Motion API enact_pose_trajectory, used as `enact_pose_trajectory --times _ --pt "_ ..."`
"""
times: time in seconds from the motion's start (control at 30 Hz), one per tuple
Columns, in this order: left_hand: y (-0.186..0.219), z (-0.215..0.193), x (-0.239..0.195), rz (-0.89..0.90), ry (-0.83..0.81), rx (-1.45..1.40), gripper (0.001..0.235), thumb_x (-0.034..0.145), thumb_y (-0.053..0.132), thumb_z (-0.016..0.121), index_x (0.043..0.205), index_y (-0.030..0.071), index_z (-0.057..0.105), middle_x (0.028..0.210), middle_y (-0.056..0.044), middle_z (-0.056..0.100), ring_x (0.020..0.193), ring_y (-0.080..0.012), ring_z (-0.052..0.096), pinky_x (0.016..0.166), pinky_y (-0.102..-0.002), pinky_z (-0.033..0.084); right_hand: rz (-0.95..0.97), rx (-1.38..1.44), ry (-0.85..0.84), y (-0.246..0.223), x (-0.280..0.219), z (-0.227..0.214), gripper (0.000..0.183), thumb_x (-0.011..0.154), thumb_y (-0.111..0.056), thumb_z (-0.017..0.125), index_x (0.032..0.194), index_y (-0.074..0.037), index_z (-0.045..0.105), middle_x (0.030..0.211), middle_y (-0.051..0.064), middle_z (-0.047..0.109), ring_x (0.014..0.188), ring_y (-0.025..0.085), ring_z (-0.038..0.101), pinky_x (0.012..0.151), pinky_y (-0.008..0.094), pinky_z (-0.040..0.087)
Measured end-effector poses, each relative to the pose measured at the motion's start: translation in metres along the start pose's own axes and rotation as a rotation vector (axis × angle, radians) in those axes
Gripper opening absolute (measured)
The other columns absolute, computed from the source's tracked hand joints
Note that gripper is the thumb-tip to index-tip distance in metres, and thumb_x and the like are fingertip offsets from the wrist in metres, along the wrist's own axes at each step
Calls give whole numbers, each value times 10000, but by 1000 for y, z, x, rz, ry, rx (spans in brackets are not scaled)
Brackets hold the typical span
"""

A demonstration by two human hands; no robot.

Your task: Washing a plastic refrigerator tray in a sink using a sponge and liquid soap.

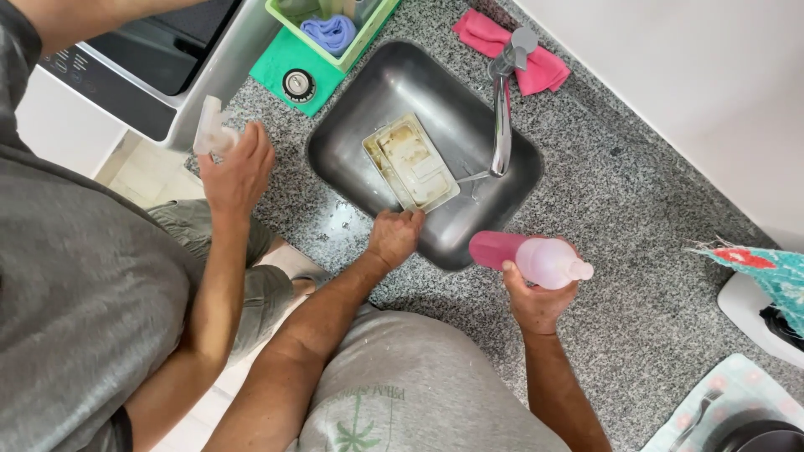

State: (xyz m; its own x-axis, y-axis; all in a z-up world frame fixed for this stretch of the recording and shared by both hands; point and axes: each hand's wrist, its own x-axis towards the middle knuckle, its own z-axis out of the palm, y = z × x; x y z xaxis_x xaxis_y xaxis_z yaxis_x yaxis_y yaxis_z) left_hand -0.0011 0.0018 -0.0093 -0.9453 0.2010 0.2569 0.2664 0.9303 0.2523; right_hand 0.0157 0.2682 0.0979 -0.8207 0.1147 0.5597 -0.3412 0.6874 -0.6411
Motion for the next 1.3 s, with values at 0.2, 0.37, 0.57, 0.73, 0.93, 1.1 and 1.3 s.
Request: enact_pose_trajectory --times 0.2,0.37,0.57,0.73,0.93,1.1,1.3 --pt "-3 17 -4 -17 -18 -7 60 924 249 599 871 220 597 646 34 648 523 -171 676 589 -343 498 -130 65 -38 -2 4 1 1082 645 -173 1019 1415 170 340 1278 364 504 1160 510 620 995 561 453" --pt "-9 -25 15 -334 90 -314 476 868 345 752 1265 116 625 922 -118 676 774 -348 722 726 -480 571 -193 192 -29 -16 9 10 986 703 -49 948 1385 167 269 1232 378 490 1052 526 650 943 627 512" --pt "-16 -111 88 -722 317 -1087 1183 698 236 964 1601 48 225 1469 -309 463 1305 -506 537 1063 -471 478 29 269 -119 -24 13 4 949 656 -85 987 1345 135 372 1210 320 567 1095 454 670 972 563 472" --pt "-27 -41 112 -781 398 -1047 819 635 207 1001 1318 162 551 1137 -88 671 1070 -288 667 921 -385 505 157 235 -103 -23 9 8 1019 592 -123 1025 1357 104 392 1198 312 599 1099 408 669 984 555 463" --pt "-17 -46 108 -906 342 -1140 331 649 91 966 892 119 743 744 -18 711 709 -142 677 684 -299 543 93 304 -98 -52 27 15 832 679 -125 966 1307 75 457 1173 279 622 1125 418 666 975 550 486" --pt "-52 -23 68 -1009 435 -1103 256 680 78 960 838 123 764 705 -18 729 674 -92 671 625 -285 550 54 316 -98 -51 36 30 772 707 -146 949 1250 127 473 1110 309 654 1069 455 690 948 563 514" --pt "-84 -25 51 -995 507 -863 207 819 134 873 898 73 692 761 -122 711 749 -277 730 704 -403 567 535 -137 -657 -95 96 29 931 611 -319 943 1388 -54 506 1121 331 677 1073 564 655 919 666 519"
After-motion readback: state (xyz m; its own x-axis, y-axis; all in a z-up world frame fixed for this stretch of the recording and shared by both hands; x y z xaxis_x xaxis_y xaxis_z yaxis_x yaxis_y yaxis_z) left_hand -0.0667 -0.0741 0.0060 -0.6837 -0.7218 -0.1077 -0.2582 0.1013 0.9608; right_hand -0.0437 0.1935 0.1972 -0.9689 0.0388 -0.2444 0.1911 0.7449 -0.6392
